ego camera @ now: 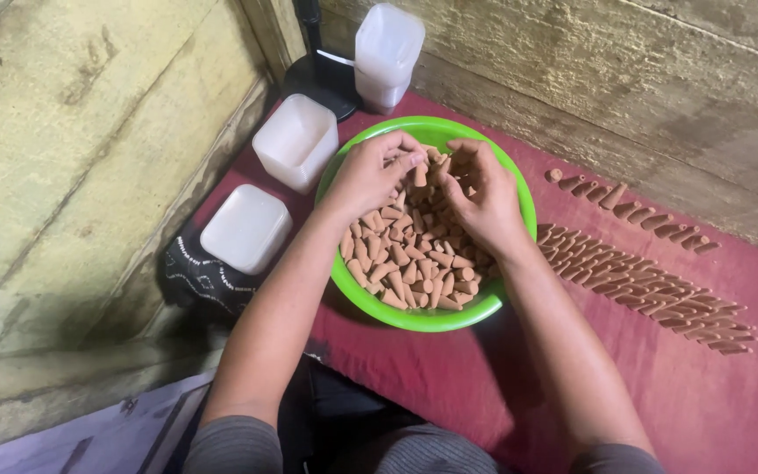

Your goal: Arranging incense cones from a bowl into neat rows on a table

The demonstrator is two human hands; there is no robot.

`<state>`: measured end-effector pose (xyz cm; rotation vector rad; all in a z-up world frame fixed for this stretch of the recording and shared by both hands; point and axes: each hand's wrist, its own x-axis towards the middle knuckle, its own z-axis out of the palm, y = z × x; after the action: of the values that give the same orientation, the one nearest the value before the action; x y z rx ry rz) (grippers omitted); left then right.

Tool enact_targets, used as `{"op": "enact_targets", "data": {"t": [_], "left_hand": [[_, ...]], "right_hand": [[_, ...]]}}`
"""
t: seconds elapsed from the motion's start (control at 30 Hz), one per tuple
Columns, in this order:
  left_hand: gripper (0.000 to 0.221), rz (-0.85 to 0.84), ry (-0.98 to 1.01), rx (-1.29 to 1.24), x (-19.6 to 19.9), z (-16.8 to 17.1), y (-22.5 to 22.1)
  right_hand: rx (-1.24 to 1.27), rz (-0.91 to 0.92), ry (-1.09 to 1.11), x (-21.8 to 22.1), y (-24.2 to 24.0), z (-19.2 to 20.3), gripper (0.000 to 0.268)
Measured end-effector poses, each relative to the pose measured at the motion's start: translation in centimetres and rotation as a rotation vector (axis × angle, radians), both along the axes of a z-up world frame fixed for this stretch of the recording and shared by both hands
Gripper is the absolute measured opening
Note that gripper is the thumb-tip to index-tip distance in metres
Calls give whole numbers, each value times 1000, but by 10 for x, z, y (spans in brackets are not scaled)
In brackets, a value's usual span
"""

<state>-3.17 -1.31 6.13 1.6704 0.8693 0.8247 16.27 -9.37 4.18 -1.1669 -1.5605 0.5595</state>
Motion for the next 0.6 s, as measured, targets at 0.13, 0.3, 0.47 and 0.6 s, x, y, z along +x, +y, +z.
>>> {"op": "enact_targets", "data": {"t": [0.13,0.3,0.47,0.6], "left_hand": [[11,-57,-50,-61,-3,7,-14],[19,-100,-102,-83,-4,-13,-5],[20,-108,-105,-84,-3,-16,-3],[20,-114,-93,-84,-5,-12,-5]], "right_hand": [[-36,46,34,0,-2,2,42],[-90,64,-7,-3,-2,9,36],[-100,58,-25,-1,-1,3,34],[-97,58,-35,-1,-1,1,34]]}}
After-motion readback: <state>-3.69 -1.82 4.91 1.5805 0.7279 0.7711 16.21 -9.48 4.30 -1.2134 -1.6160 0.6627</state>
